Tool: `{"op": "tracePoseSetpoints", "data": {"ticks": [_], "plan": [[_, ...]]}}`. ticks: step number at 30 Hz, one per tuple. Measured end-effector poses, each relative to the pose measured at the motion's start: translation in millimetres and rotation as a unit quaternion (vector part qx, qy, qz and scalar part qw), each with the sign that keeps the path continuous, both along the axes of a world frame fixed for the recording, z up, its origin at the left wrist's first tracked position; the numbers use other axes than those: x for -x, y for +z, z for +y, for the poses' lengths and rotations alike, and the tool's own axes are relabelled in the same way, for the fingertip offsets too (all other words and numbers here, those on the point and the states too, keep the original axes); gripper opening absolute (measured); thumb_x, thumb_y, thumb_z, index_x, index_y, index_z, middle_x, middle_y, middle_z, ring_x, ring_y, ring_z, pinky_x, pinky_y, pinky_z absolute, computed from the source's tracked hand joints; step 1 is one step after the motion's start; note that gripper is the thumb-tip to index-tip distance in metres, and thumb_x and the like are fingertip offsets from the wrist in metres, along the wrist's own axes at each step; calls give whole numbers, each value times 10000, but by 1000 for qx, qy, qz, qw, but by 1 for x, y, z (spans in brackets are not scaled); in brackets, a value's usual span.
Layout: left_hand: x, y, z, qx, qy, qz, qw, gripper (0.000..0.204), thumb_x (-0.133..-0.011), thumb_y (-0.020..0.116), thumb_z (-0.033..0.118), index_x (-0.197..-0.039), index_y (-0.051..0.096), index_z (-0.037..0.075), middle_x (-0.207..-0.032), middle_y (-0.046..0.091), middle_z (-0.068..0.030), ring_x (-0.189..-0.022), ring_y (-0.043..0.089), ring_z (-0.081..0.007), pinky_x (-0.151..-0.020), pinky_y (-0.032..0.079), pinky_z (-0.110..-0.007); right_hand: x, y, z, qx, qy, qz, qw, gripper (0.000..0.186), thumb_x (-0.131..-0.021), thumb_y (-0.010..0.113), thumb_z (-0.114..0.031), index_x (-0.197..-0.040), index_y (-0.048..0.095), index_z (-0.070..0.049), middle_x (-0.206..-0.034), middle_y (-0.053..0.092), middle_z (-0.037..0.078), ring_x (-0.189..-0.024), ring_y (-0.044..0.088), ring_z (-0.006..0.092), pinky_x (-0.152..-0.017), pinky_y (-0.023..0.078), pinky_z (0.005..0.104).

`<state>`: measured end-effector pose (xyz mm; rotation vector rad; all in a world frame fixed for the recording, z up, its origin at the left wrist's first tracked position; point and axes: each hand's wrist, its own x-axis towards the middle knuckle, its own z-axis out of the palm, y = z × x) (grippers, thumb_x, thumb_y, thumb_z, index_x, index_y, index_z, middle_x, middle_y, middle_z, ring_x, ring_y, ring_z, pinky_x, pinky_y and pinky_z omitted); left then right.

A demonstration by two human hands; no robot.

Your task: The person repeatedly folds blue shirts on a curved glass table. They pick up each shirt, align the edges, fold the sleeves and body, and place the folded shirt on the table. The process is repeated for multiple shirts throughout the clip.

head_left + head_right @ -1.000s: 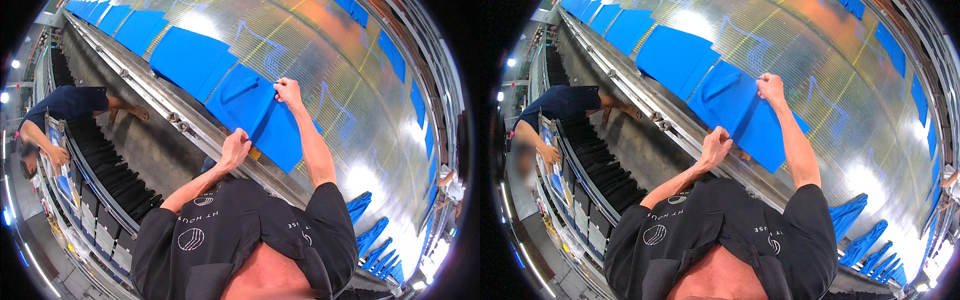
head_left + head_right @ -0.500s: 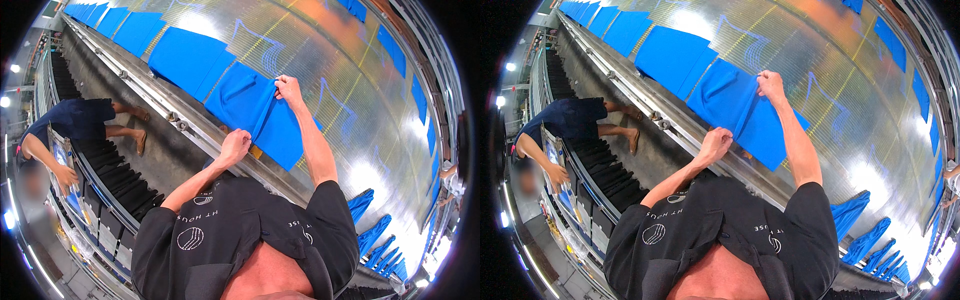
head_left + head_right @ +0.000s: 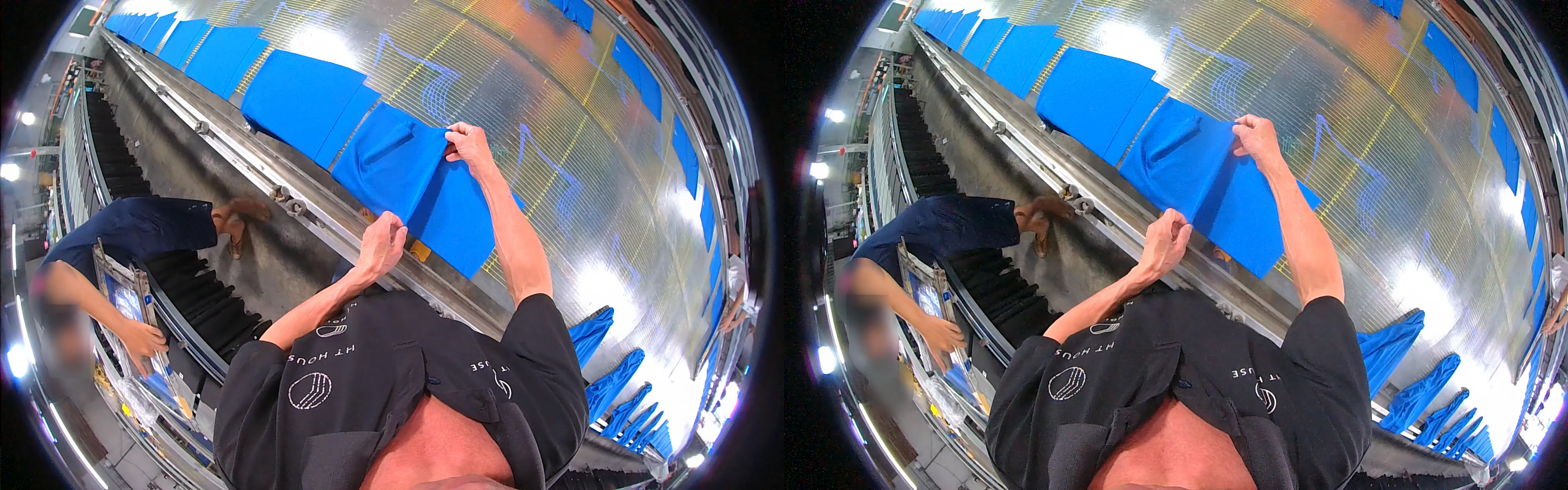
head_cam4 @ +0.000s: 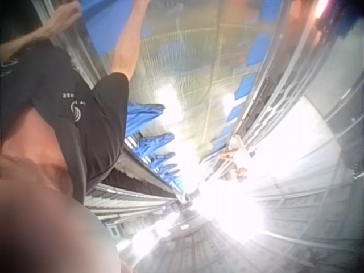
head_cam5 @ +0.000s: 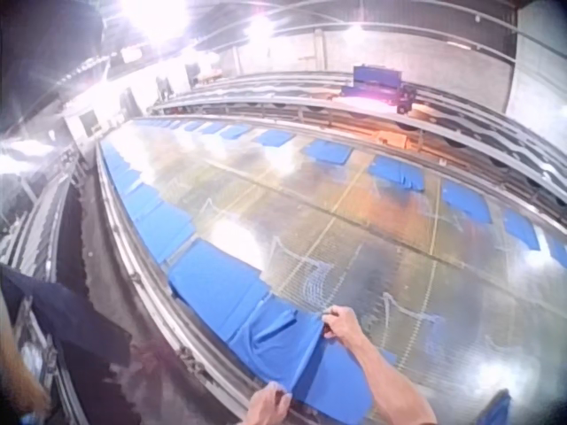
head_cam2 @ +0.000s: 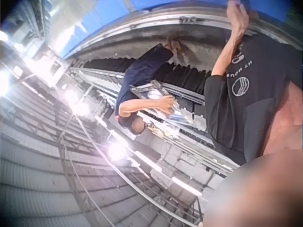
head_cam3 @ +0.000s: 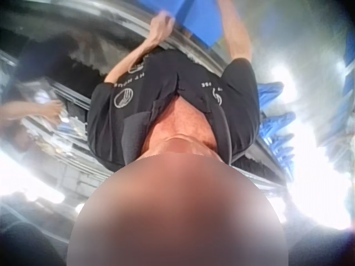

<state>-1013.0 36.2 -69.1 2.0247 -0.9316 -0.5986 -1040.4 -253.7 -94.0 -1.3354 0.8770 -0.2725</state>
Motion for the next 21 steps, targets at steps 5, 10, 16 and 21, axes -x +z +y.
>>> {"op": "tracePoseSetpoints", "data": {"ticks": [5,10,16,21], "plan": [[6,-1,-2,-17,7,-43,999,156,-889,655,59,-951,516,29,-660,587,-140,-592,584,-319,-574,453,-406,5,13,0,-6,-28,-23,999,97,-913,620,-113,-956,680,-50,-804,679,32,-694,661,130,-586,565,296],[17,-5,-11,-8,-38,-34,999,175,-879,662,67,-990,531,34,-759,632,-163,-650,601,-360,-617,475,-440,24,23,-13,-4,-41,-47,998,108,-904,628,-119,-955,687,-44,-804,677,32,-704,657,128,-607,563,297],[32,2,-20,-73,-112,-47,990,292,-860,679,110,-1106,573,-6,-833,677,-189,-778,664,-386,-727,504,-497,54,20,-23,10,-48,-27,998,127,-881,632,-111,-959,693,-31,-800,675,34,-700,654,130,-577,555,291],[38,10,-31,-133,-124,67,981,253,-858,689,124,-1053,600,-11,-816,696,-205,-791,689,-382,-713,523,-472,75,6,-27,52,-56,53,996,131,-883,621,-79,-965,686,-1,-743,661,51,-578,625,110,-475,502,250]]}}
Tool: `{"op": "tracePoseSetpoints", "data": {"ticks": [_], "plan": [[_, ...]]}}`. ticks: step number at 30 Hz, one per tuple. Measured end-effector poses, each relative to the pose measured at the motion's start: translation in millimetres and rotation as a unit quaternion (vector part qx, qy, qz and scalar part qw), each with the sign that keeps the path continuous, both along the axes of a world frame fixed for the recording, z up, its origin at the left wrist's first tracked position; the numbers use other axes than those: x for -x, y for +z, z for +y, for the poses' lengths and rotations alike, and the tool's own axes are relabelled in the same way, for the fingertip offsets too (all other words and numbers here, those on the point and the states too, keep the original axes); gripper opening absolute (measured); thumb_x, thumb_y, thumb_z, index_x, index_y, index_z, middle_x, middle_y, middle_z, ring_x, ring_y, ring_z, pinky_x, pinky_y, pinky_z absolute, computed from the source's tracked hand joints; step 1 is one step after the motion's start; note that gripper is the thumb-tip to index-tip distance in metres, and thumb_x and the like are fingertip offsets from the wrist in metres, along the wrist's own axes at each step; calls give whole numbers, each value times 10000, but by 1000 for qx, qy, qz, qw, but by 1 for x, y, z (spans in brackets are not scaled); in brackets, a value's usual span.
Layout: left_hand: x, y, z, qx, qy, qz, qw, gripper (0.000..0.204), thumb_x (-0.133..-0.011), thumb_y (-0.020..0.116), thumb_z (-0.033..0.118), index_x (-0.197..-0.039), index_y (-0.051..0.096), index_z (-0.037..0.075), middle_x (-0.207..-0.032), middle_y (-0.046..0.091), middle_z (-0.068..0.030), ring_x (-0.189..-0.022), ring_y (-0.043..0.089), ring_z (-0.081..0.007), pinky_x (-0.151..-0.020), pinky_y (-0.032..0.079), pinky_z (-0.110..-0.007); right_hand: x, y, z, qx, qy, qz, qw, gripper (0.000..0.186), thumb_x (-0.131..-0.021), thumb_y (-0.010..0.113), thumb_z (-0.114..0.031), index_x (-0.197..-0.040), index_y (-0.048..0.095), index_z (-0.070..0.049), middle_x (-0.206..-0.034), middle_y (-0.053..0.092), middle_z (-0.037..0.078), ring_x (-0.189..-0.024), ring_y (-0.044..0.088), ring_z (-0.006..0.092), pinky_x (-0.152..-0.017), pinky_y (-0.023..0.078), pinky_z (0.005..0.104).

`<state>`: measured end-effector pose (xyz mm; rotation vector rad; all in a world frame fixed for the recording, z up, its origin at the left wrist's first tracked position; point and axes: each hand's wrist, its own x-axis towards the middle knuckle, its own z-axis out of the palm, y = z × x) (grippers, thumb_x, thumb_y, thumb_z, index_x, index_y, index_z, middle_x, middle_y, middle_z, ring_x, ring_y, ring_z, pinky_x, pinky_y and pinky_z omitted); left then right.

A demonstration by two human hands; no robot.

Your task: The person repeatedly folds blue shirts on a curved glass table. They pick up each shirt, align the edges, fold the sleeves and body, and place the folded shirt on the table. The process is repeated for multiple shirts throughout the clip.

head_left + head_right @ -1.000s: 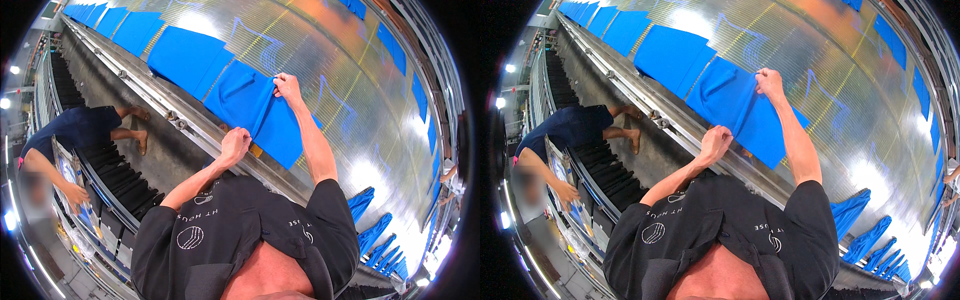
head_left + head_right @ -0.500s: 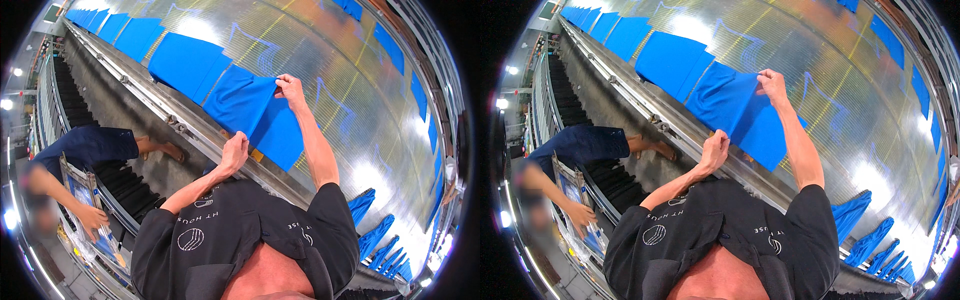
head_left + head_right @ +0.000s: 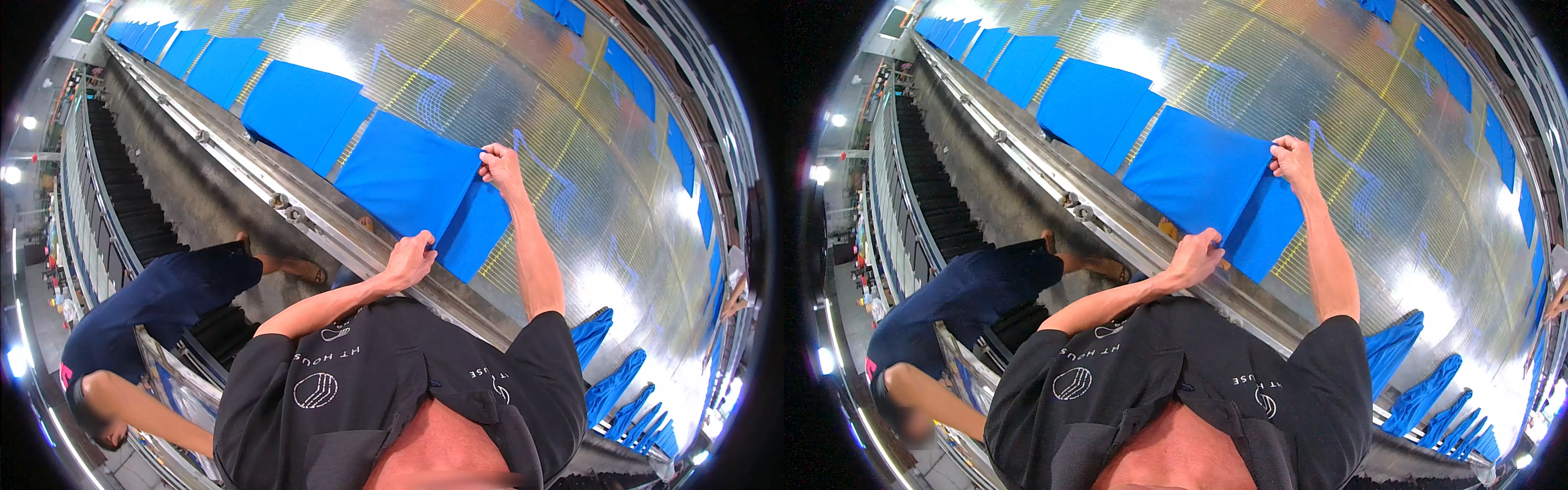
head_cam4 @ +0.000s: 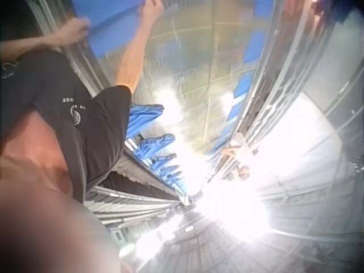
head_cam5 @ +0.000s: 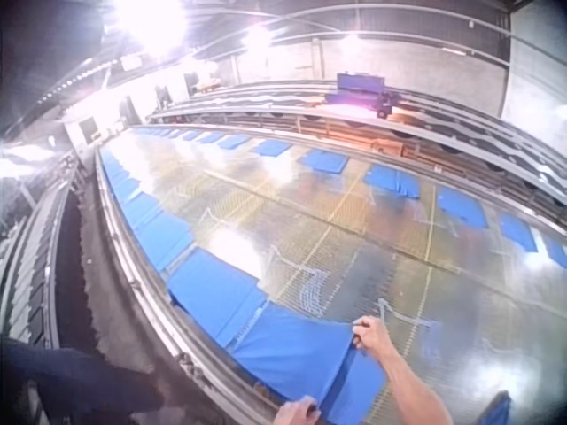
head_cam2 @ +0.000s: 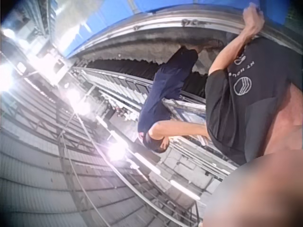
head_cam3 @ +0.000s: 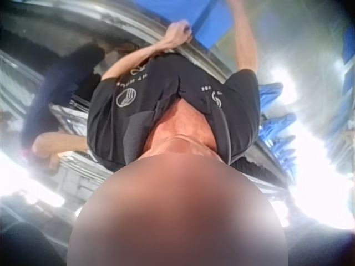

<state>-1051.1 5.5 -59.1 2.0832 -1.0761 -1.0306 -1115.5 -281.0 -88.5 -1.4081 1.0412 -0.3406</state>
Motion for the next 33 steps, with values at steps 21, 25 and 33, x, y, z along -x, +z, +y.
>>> {"op": "tracePoseSetpoints", "data": {"ticks": [21,25,33], "plan": [[35,-13,-20,-9,-106,-58,993,278,-863,699,172,-1052,532,53,-792,677,-192,-801,659,-435,-707,504,-538,40,-12,-7,236,64,70,967,177,-767,672,-114,-910,711,-17,-752,698,97,-700,652,166,-660,506,327],[35,-7,-22,-42,-121,-44,991,319,-878,688,205,-1106,533,44,-815,690,-207,-818,664,-439,-732,508,-545,39,-9,-8,233,77,73,967,171,-761,679,-119,-899,711,-23,-781,716,108,-723,677,210,-677,521,365],[32,3,-22,-22,-163,-40,986,374,-902,664,230,-1182,521,27,-793,685,-221,-781,661,-457,-719,507,-559,41,-3,-6,189,76,72,976,156,-772,681,-82,-902,699,3,-790,710,102,-696,661,184,-636,519,347]]}}
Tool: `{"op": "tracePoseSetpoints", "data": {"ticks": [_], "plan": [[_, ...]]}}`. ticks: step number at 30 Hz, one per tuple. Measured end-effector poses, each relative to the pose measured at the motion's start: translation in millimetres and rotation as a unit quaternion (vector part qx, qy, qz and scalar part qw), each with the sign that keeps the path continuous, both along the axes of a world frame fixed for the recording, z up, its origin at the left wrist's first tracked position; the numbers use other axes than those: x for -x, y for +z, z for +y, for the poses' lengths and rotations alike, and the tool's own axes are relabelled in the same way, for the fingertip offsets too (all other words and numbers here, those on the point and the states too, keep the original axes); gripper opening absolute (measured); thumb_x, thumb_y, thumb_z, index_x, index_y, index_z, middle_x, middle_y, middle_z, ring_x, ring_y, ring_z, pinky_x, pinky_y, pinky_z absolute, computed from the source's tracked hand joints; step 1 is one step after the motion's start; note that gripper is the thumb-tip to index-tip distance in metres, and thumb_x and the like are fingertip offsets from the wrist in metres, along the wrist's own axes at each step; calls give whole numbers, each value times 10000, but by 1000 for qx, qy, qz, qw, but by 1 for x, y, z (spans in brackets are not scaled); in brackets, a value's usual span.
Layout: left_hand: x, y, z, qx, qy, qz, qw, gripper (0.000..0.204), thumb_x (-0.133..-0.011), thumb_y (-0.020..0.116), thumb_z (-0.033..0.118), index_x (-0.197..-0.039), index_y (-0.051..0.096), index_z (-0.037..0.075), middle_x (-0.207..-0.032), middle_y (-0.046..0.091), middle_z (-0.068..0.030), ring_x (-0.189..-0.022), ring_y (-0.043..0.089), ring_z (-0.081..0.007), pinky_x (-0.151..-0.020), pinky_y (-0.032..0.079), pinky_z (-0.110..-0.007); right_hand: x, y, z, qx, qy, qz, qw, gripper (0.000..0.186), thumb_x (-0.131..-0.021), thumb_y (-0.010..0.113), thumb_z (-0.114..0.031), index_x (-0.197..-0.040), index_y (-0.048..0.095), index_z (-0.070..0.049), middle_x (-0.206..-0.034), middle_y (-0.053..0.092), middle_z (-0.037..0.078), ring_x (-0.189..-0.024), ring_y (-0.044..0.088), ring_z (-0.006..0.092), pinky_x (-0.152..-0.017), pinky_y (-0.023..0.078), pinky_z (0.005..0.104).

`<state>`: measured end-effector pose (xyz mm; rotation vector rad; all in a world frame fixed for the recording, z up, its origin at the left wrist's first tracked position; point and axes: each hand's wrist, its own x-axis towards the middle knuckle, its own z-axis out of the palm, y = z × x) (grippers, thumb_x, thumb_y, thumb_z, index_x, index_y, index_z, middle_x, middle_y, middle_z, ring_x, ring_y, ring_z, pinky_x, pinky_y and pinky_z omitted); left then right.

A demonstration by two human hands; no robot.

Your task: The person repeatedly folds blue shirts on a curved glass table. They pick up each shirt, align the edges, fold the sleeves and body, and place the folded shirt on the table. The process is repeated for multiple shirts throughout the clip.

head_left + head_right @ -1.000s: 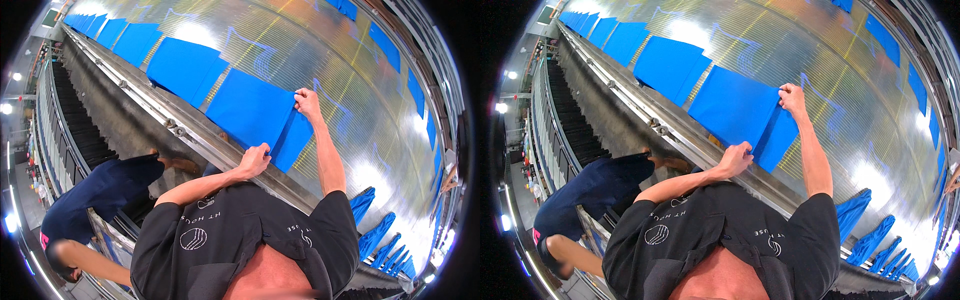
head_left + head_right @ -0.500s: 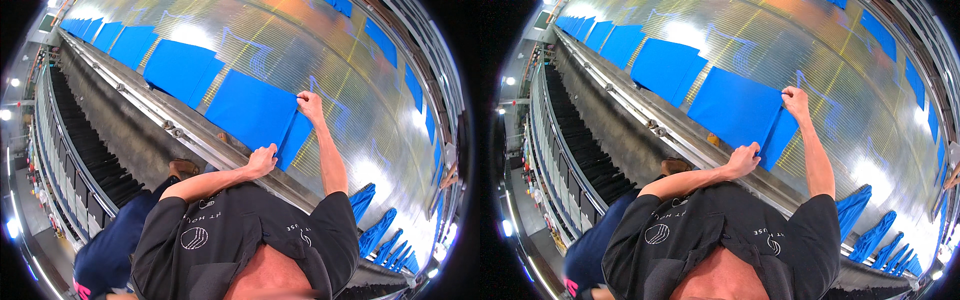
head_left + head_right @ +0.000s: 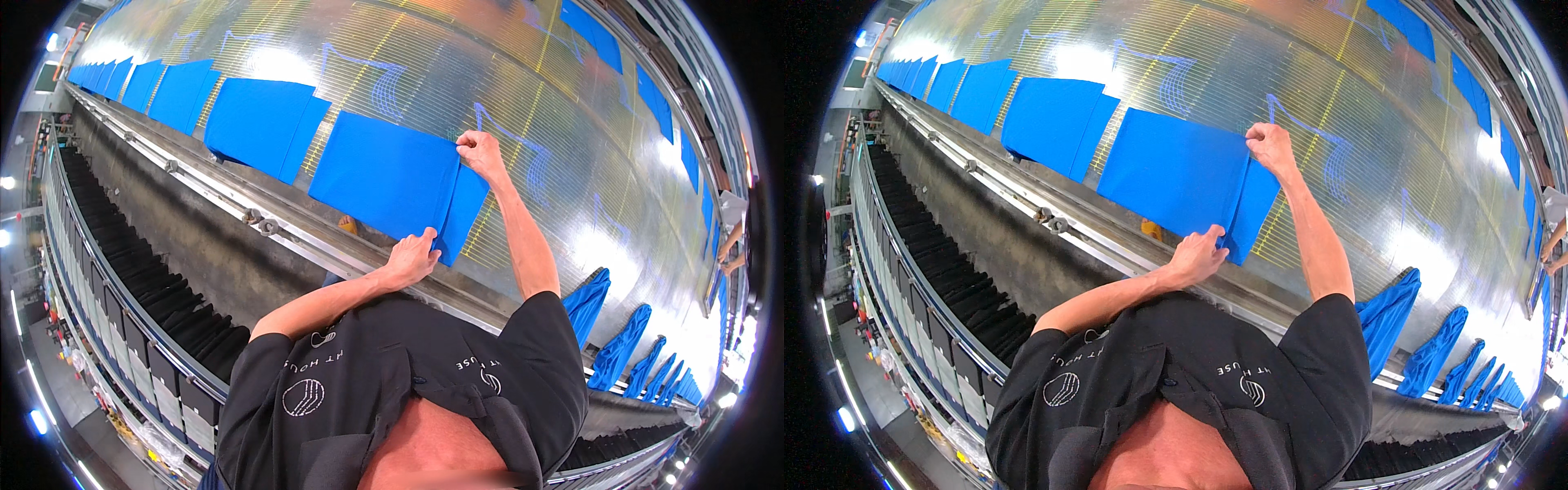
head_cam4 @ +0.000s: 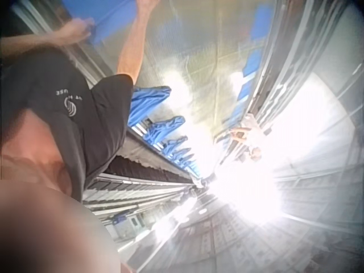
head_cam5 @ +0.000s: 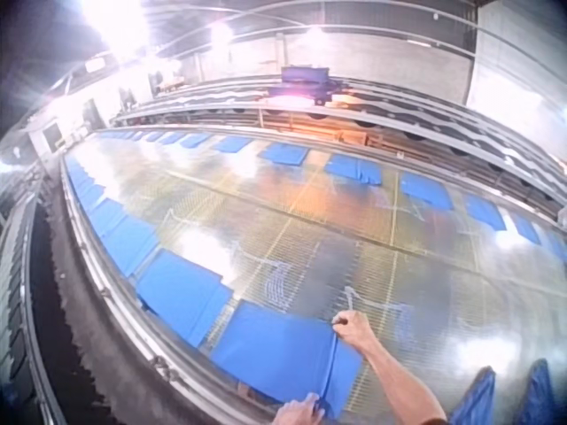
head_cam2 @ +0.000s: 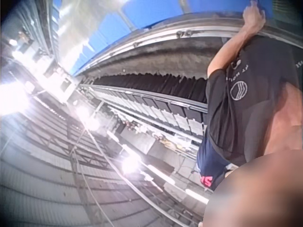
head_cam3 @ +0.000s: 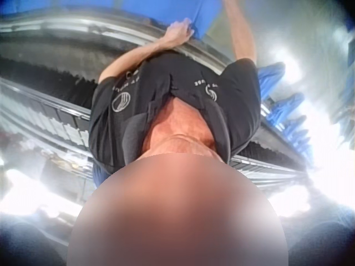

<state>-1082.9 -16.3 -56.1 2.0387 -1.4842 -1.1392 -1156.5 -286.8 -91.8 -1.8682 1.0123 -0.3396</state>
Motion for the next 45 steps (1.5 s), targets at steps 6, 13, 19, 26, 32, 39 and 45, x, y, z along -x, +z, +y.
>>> {"op": "tracePoseSetpoints", "data": {"ticks": [6,13,19,26,32,39,45], "plan": [[2,-2,-1,-4,-10,-64,998,260,-922,625,248,-1047,543,35,-748,668,-228,-738,655,-459,-670,500,-573,5,5,-3,-109,-29,-29,993,140,-784,663,-65,-893,695,17,-768,688,78,-590,613,124,-487,491,300],[3,-10,-12,25,-40,-93,994,181,-900,572,189,-901,578,9,-710,659,-224,-692,651,-450,-644,509,-563,-2,9,5,-62,-45,-21,997,131,-775,659,-67,-869,697,15,-699,671,70,-589,614,123,-486,484,297],[15,-10,-14,20,-5,-55,998,158,-852,584,168,-858,590,10,-726,657,-228,-714,648,-441,-660,511,-556,8,4,4,81,-57,-2,995,144,-732,663,-94,-832,703,2,-700,682,100,-638,639,161,-612,503,332],[19,-17,-16,23,-22,-33,999,144,-852,592,159,-881,590,17,-735,658,-218,-726,645,-443,-674,514,-551,19,-3,0,38,-81,17,996,162,-717,666,-105,-840,709,-8,-694,679,98,-640,639,172,-627,504,340],[13,-23,-16,33,-20,-26,999,186,-872,621,209,-927,587,34,-742,661,-197,-745,649,-438,-676,517,-539,17,-2,6,86,-67,29,994,154,-744,651,-103,-858,705,-15,-696,683,107,-650,661,207,-640,516,364],[-11,-6,-7,62,37,37,997,237,-868,682,253,-976,630,48,-708,672,-153,-678,675,-357,-641,528,-472,-8,23,55,367,-106,56,922,522,-903,639,-269,-1324,522,17,-1336,537,236,-1241,510,380,-1040,401,474],[-92,1,10,217,269,-51,937,99,-891,671,112,-934,660,24,-799,668,-129,-674,627,-192,-632,510,-336,-35,-4,119,366,22,104,924,785,-945,585,-460,-1496,322,34,-1574,260,263,-1461,207,464,-1174,157,605]]}}
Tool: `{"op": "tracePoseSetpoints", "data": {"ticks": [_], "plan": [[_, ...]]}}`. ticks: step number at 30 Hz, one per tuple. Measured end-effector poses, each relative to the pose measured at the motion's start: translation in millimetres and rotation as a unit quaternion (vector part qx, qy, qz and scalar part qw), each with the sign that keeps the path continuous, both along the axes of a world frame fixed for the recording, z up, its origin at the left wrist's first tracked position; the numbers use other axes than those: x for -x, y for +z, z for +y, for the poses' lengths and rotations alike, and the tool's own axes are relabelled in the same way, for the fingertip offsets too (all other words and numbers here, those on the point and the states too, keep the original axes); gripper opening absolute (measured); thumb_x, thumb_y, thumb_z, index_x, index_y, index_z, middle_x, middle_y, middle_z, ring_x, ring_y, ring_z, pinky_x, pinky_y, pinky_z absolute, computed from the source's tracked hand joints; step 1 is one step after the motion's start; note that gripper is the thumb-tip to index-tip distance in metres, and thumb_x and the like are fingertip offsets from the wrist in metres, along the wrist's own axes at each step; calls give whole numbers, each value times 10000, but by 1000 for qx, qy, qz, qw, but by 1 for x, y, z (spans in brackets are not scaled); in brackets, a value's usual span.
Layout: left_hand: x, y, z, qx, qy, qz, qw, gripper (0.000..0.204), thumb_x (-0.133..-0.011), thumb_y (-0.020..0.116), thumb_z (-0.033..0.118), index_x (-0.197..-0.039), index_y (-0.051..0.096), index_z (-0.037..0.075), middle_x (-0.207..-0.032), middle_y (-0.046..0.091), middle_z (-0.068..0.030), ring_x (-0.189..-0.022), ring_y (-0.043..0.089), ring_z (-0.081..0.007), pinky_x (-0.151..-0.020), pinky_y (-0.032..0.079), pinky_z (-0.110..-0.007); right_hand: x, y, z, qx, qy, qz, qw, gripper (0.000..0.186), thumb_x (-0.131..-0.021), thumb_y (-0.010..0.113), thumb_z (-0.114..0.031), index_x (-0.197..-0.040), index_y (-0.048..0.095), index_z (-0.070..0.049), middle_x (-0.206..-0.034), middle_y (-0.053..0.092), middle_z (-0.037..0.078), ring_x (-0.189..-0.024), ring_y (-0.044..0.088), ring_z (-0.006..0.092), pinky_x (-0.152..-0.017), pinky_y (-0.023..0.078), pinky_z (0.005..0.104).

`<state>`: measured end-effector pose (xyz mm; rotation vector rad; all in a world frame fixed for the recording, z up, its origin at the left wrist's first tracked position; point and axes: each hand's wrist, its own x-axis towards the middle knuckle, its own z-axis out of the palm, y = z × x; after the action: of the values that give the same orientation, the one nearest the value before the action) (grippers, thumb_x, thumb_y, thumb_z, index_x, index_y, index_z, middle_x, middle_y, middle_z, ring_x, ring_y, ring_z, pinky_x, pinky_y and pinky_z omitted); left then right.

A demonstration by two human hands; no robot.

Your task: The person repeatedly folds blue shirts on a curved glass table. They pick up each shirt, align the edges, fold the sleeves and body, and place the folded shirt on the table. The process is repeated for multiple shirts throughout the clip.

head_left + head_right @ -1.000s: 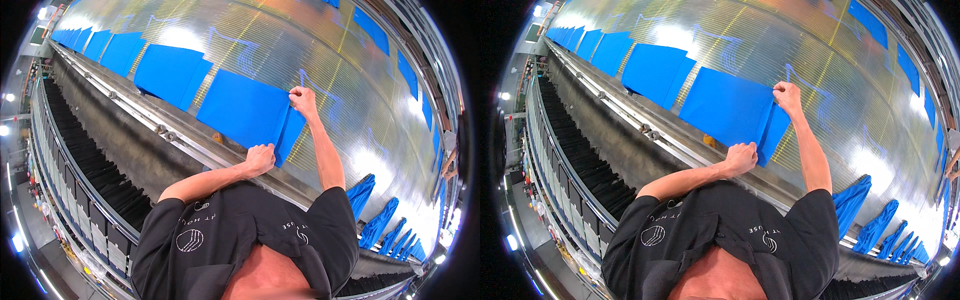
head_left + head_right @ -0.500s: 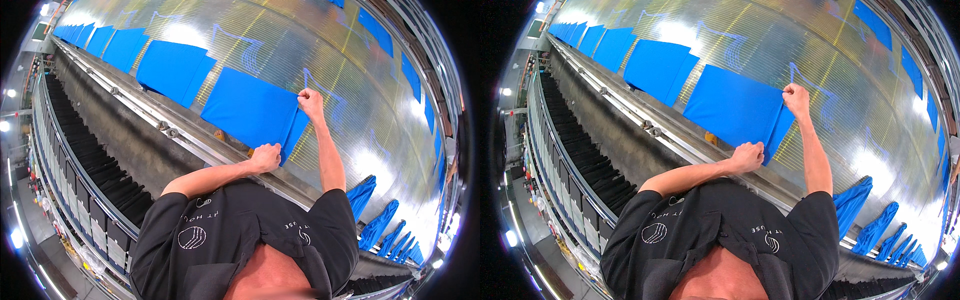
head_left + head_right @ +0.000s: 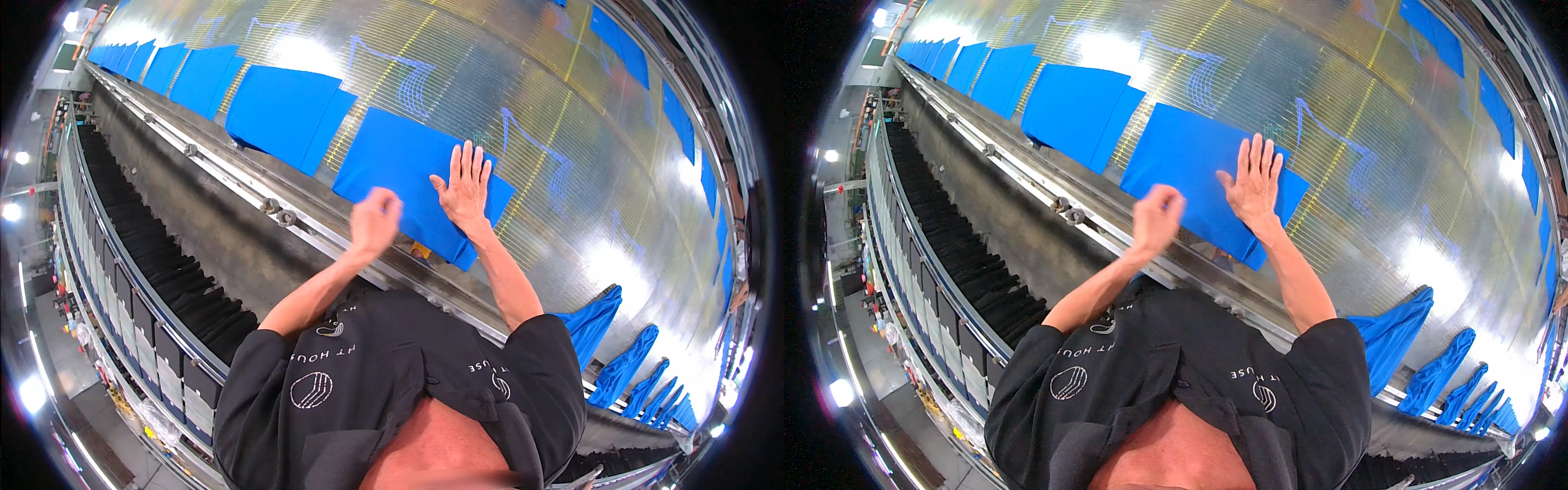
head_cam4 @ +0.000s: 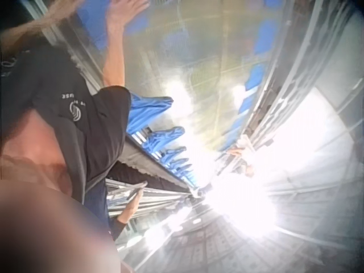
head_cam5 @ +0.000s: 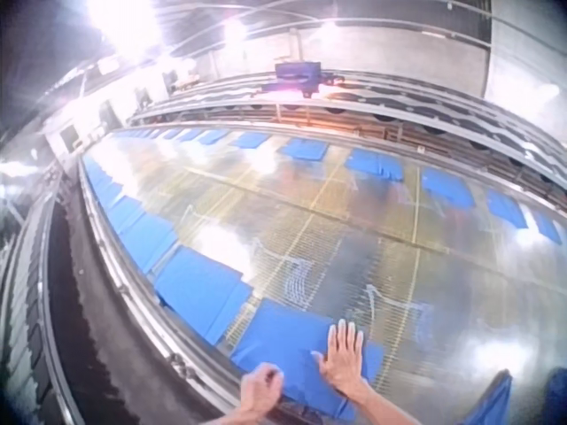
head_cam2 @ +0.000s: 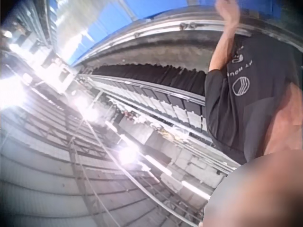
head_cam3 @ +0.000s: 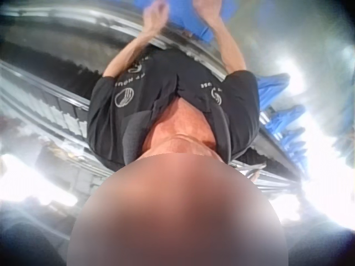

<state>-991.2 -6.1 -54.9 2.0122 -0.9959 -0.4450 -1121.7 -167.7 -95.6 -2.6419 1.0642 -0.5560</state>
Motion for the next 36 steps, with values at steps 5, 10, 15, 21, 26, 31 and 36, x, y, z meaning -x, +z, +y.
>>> {"op": "tracePoseSetpoints", "data": {"ticks": [5,10,15,21,26,31,36], "plan": [[-69,7,21,-47,20,-232,971,498,-900,657,147,-1356,491,34,-1355,532,-177,-1257,508,-359,-1052,393,-457,2,-13,0,-40,3,53,998,793,-933,604,-459,-1494,327,30,-1579,252,260,-1468,185,458,-1160,159,633],[-90,-14,-20,-64,-183,-320,928,687,-972,561,352,-1531,291,59,-1592,264,-172,-1471,236,-390,-1182,200,-538,6,-4,44,13,20,35,999,817,-932,516,-578,-1472,382,20,-1585,232,251,-1464,163,479,-1157,129,649],[-106,-44,-53,-208,-198,-346,893,754,-1003,379,558,-1573,204,97,-1647,153,-123,-1518,134,-318,-1212,70,-555,20,-3,83,-51,56,54,996,781,-942,493,-579,-1474,395,-15,-1581,260,219,-1458,175,475,-1151,151,652],[-111,-52,-51,-157,-205,-363,895,738,-1015,346,554,-1578,189,104,-1647,150,-121,-1523,121,-295,-1213,36,-560,28,-2,87,-54,56,33,996,730,-953,496,-544,-1477,404,-44,-1574,285,200,-1441,209,477,-1150,166,647],[-111,-51,-53,-189,-207,-362,889,752,-1011,328,575,-1581,170,112,-1651,130,-113,-1528,102,-280,-1220,23,-542,55,12,107,-81,81,35,993,675,-954,516,-506,-1444,452,-46,-1567,308,183,-1445,230,455,-1142,190,646],[-113,-54,-52,-192,-210,-365,886,748,-1015,297,591,-1586,157,129,-1652,133,-102,-1528,102,-280,-1223,23,-529,85,29,136,-172,123,54,976,599,-978,499,-485,-1345,539,-12,-1501,394,201,-1418,293,442,-1136,257,597],[-116,-58,-53,-186,-222,-351,890,759,-1013,296,596,-1586,163,116,-1651,124,-136,-1527,98,-309,-1206,28,-566,94,43,160,-243,14,-27,970,407,-951,619,-280,-1200,599,41,-1336,545,196,-1323,444,394,-1092,362,499]]}}
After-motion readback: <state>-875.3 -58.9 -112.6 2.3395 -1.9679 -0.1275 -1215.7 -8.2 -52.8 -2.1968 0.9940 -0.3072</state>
